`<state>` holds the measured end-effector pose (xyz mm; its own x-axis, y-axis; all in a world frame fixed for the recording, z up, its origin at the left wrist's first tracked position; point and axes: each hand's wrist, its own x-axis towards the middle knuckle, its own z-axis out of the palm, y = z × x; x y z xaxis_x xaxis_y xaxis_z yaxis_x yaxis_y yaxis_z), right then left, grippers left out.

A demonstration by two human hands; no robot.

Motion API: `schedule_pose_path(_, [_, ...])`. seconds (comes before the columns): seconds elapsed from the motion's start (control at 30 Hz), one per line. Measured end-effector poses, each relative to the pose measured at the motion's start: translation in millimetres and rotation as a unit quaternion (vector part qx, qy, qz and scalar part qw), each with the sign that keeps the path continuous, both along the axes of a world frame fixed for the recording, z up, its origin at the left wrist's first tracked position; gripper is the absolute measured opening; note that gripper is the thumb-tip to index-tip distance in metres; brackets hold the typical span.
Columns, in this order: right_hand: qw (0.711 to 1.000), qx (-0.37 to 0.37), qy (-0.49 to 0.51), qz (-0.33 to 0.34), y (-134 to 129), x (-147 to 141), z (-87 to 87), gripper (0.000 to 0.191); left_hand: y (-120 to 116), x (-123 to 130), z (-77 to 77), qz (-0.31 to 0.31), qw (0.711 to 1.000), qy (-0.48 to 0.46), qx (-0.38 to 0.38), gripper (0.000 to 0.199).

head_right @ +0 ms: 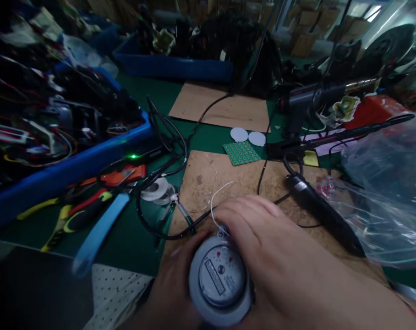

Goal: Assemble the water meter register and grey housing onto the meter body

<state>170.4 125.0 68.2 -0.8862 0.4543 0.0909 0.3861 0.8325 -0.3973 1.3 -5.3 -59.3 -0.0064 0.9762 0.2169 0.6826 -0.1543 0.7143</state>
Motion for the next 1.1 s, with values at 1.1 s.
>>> schedule_pose_path(1.1, [0.992, 0.015, -0.062, 0.105, 5.0, -8.6, 17.0, 0.043, 1.2, 1.0, 13.3, -0.002, 0.995, -0.065, -0.076, 0.067])
